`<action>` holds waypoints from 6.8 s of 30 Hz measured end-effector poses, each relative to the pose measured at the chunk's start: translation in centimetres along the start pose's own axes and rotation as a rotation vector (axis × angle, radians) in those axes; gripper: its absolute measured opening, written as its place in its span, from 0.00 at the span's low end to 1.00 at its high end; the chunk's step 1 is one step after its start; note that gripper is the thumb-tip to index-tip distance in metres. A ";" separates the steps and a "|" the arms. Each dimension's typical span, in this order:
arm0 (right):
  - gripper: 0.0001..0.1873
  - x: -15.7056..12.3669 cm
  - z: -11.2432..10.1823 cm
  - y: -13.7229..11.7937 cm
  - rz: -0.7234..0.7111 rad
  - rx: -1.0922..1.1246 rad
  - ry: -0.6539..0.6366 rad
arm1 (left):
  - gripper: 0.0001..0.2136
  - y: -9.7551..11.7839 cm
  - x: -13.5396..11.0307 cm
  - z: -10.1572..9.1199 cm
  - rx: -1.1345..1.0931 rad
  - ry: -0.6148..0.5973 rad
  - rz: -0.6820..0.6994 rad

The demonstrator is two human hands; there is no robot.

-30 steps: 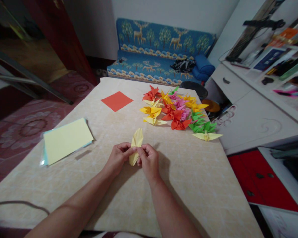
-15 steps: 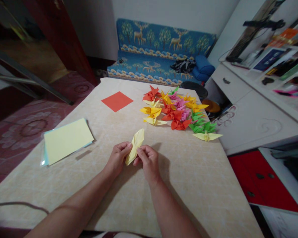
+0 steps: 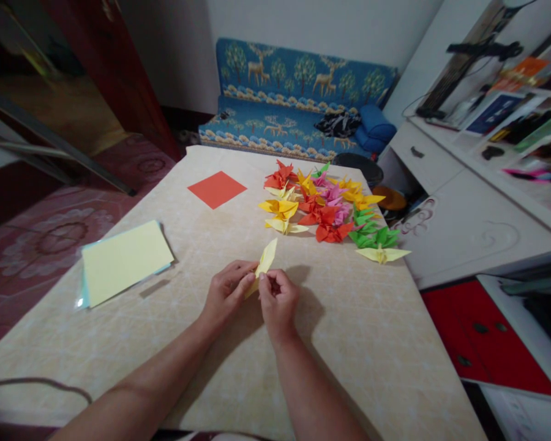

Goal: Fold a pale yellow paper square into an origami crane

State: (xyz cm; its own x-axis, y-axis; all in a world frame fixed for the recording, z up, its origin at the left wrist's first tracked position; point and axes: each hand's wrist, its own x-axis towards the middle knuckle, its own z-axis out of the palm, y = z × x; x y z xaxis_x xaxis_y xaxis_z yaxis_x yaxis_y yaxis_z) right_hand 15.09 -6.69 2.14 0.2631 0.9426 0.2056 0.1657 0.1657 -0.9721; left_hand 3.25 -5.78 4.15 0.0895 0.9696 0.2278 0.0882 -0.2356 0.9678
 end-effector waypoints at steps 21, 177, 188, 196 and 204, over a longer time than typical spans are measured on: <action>0.03 1.2 -0.6 0.8 -0.122 0.045 -0.023 | 0.15 -1.3 0.5 -0.1 -0.305 -0.171 -0.291; 0.10 0.5 0.1 0.4 0.087 0.264 -0.051 | 0.12 -1.9 0.5 0.2 -0.441 0.163 -0.259; 0.07 0.5 0.0 0.7 0.072 0.148 -0.068 | 0.12 -1.9 0.4 0.2 -0.414 0.173 -0.264; 0.06 0.6 0.0 0.8 0.063 0.138 -0.049 | 0.14 -1.7 0.3 0.3 -0.407 0.143 -0.262; 0.05 0.6 0.1 0.9 0.061 0.115 -0.059 | 0.16 -1.6 0.4 0.2 -0.367 0.161 -0.264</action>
State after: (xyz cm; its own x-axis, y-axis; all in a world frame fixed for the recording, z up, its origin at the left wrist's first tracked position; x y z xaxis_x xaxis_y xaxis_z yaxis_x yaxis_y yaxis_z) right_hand 15.31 -5.98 1.40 0.2129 0.9667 0.1420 0.0406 0.1364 -0.9898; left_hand 3.37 -5.04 2.67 -0.0458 0.9979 -0.0451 -0.2713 0.0311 0.9620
